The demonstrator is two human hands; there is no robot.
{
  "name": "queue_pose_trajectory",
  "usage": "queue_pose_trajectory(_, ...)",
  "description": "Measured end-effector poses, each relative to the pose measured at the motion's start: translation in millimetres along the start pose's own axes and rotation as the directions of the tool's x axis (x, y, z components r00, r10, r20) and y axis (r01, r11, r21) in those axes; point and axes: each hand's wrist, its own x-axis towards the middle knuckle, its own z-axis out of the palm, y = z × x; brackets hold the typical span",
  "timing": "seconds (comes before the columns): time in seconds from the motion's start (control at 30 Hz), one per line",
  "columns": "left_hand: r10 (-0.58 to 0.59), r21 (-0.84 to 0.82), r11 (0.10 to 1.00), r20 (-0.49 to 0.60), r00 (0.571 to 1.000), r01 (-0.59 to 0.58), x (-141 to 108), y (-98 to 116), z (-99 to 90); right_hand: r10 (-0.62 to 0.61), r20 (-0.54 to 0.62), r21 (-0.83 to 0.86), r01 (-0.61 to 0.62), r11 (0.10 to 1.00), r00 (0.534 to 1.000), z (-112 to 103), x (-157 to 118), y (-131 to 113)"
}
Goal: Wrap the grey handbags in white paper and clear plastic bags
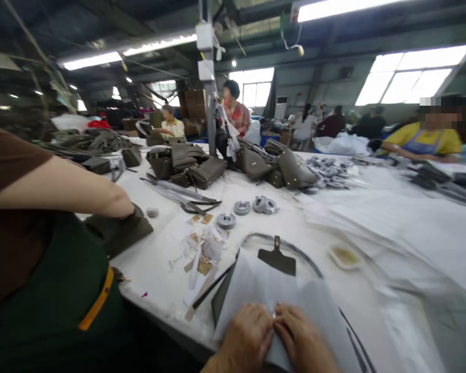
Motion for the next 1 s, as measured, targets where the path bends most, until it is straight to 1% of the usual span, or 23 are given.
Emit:
queue_pose_trajectory(0.03, -0.015, -0.064, 0.998, 0.012, 1.000, 0.016, 2, 1, -0.7, 0.031, 0.052, -0.004, -0.031, 1.000, 0.998, -5, 1, -3)
queue_pose_trajectory(0.1, 0.016, -0.130, 0.991, 0.017, 1.000, -0.014, 5, 3, -7.0, 0.090, 0.147, -0.015, -0.089, 0.996, 0.985, -16, 7, -12)
queue_pose_trajectory(0.13, 0.037, -0.146, 0.989, 0.016, 0.999, -0.034, 6, 4, -11.2, 0.105, 0.185, -0.013, -0.104, 0.994, 0.977, -23, 11, -18)
queue_pose_trajectory(0.2, 0.063, -0.154, 0.986, 0.028, 0.998, -0.058, 8, 5, -18.1, 0.090, 0.286, 0.017, -0.099, 0.995, 0.954, -39, 19, -28)
queue_pose_trajectory(0.3, 0.049, -0.131, 0.991, 0.109, 0.993, -0.035, 10, 7, -20.6, 0.030, 0.441, 0.063, -0.064, 0.996, 0.897, -67, 32, -41)
queue_pose_trajectory(0.33, 0.042, -0.115, 0.993, 0.138, 0.990, -0.026, 10, 7, -19.8, 0.027, 0.481, 0.057, -0.062, 0.996, 0.876, -77, 36, -45)
queue_pose_trajectory(0.43, 0.030, -0.089, 0.996, 0.193, 0.981, -0.013, 10, 7, -17.2, 0.092, 0.560, -0.056, -0.074, 0.996, 0.823, -99, 50, -56)
queue_pose_trajectory(0.47, 0.028, -0.092, 0.996, 0.211, 0.977, -0.009, 11, 6, -17.1, 0.127, 0.563, -0.115, -0.075, 0.991, 0.817, -102, 53, -59)
queue_pose_trajectory(0.5, 0.027, -0.100, 0.995, 0.231, 0.973, -0.004, 11, 6, -17.4, 0.159, 0.551, -0.176, -0.072, 0.982, 0.819, -103, 56, -61)
queue_pose_trajectory(0.57, 0.030, -0.123, 0.992, 0.272, 0.962, 0.004, 12, 6, -19.1, 0.194, 0.492, -0.274, -0.060, 0.960, 0.849, -97, 57, -61)
queue_pose_trajectory(0.63, 0.016, -0.139, 0.990, 0.293, 0.956, 0.027, 12, 7, -20.7, 0.200, 0.409, -0.320, -0.065, 0.945, 0.890, -83, 54, -55)
queue_pose_trajectory(0.73, -0.036, -0.139, 0.987, 0.281, 0.959, 0.078, 12, 9, -21.6, 0.136, 0.269, -0.307, -0.049, 0.951, 0.953, -58, 44, -39)
queue_pose_trajectory(0.8, -0.066, -0.129, 0.986, 0.274, 0.959, 0.105, 12, 10, -22.3, 0.066, 0.195, -0.277, -0.009, 0.961, 0.979, -47, 38, -28)
queue_pose_trajectory(0.83, -0.072, -0.126, 0.986, 0.278, 0.958, 0.111, 13, 10, -23.1, 0.037, 0.176, -0.261, 0.011, 0.965, 0.984, -44, 36, -24)
queue_pose_trajectory(0.9, -0.062, -0.122, 0.987, 0.289, 0.955, 0.101, 13, 10, -25.0, 0.010, 0.178, -0.235, 0.032, 0.971, 0.984, -42, 34, -21)
queue_pose_trajectory(1.0, -0.018, -0.114, 0.992, 0.305, 0.952, 0.056, 13, 9, -26.5, 0.033, 0.203, -0.256, 0.021, 0.966, 0.979, -46, 36, -24)
